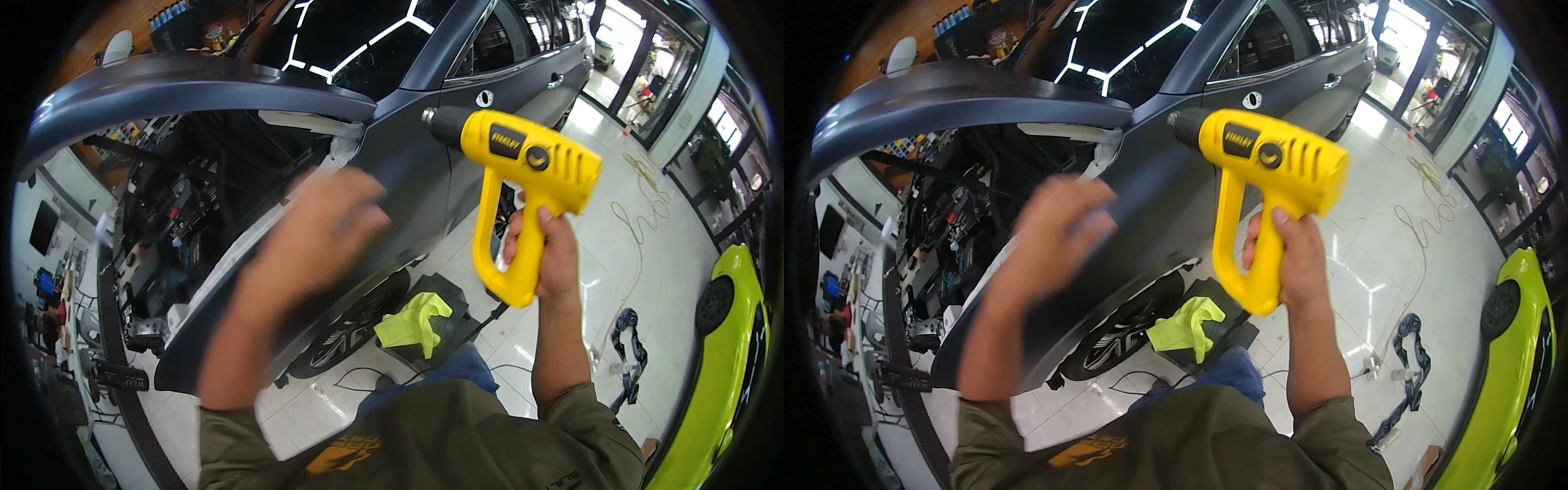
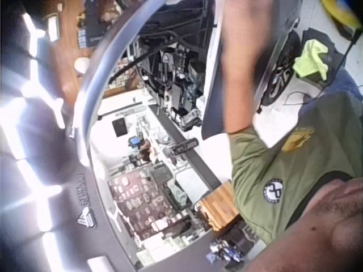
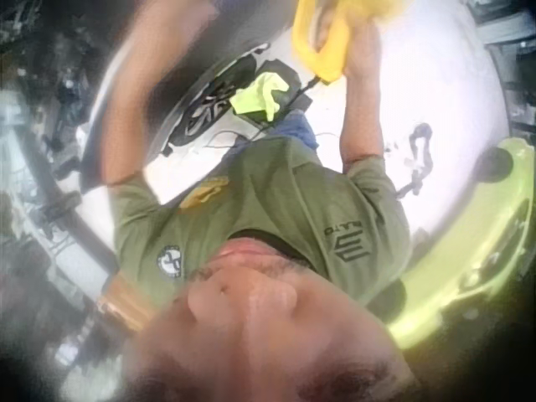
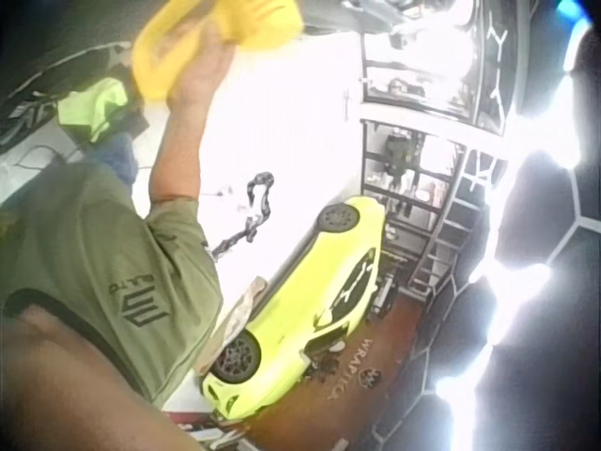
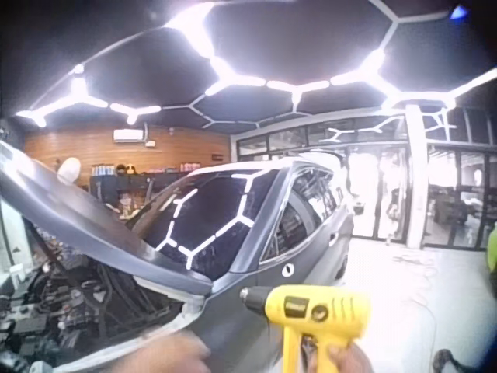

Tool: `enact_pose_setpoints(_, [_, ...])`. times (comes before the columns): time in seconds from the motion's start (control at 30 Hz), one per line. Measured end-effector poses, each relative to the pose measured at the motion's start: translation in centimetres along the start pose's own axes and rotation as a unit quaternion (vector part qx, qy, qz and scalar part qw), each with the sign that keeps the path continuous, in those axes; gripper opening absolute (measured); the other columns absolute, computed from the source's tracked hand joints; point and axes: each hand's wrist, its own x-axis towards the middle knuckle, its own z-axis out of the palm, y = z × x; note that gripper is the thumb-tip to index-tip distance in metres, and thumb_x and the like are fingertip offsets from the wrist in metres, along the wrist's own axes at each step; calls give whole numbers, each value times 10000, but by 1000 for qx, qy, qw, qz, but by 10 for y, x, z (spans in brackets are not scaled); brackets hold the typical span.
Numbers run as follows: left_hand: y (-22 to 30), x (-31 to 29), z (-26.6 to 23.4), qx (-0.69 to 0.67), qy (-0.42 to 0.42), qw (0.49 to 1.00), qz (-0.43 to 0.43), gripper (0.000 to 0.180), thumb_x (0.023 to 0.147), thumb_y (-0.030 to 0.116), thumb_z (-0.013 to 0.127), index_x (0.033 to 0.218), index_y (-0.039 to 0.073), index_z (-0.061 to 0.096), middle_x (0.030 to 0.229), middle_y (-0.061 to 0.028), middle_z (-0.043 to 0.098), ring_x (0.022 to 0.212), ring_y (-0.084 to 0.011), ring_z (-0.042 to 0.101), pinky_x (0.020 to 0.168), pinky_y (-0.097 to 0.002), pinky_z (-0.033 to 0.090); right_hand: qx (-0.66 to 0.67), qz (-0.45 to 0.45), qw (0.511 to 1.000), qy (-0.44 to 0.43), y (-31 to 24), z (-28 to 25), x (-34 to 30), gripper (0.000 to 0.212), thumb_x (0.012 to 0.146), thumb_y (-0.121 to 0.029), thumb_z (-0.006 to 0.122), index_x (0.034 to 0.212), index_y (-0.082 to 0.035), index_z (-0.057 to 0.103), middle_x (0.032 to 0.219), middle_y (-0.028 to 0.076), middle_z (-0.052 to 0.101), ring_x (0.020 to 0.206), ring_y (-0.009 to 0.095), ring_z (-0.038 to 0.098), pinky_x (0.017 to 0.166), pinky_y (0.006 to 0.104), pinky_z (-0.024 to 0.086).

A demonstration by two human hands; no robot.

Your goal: The person cleans the front fender area, uses a cordless drill to remove fasteners, and then uses a heat gun to warm the fender while pressing it into place. The person repeatedly aligns and secures the fender along the wheel arch and door gap.

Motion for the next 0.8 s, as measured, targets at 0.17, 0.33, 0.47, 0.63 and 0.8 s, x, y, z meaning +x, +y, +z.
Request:
enact_pose_setpoints(0.17, [-106, 97, -50, 432, -22, 901, -28, 526, 902, 461, 582, 1238, 56, 598, 1298, -171, 532, 1265, -335, 448, 1102, -447, 298, 85, 33, 994, -53, 3, -33, 65, 324, 959, -260, 476, 1149, 3, 483, 774, 102, 590, 537, 184, 584, 493, 296, 494])
enact_pose_setpoints(0.33, [-131, 180, 14, 423, -212, 822, -316, 760, 832, 692, 497, 1318, 112, 566, 1359, -159, 511, 1315, -327, 420, 1100, -490, 295, 157, 90, 976, -120, 22, -110, 117, 390, 957, -295, 491, 1194, 14, 474, 775, 120, 591, 539, 201, 596, 485, 304, 501])
enact_pose_setpoints(0.47, [-165, 216, 50, 397, -264, 775, -416, 862, 771, 732, 533, 1389, 132, 503, 1440, -167, 437, 1362, -342, 365, 1099, -536, 269, 227, 135, 952, -154, 16, -146, 168, 412, 962, -319, 495, 1200, 16, 472, 779, 122, 593, 544, 196, 601, 497, 296, 514])
enact_pose_setpoints(0.63, [-186, 234, 63, 381, -271, 755, -459, 957, 726, 748, 568, 1430, 112, 441, 1496, -170, 361, 1409, -380, 268, 1113, -602, 163, 215, 173, 943, -187, 13, -135, 214, 374, 971, -290, 504, 1191, 11, 470, 794, 107, 604, 547, 175, 600, 502, 285, 514])
enact_pose_setpoints(0.8, [-191, 238, 76, 400, -262, 721, -502, 1029, 700, 768, 578, 1432, 64, 418, 1528, -191, 295, 1427, -421, 197, 1107, -649, 89, 161, 151, 965, -141, 31, -153, 200, 464, 941, -312, 557, 1202, 57, 454, 764, 139, 586, 520, 214, 597, 489, 293, 518])
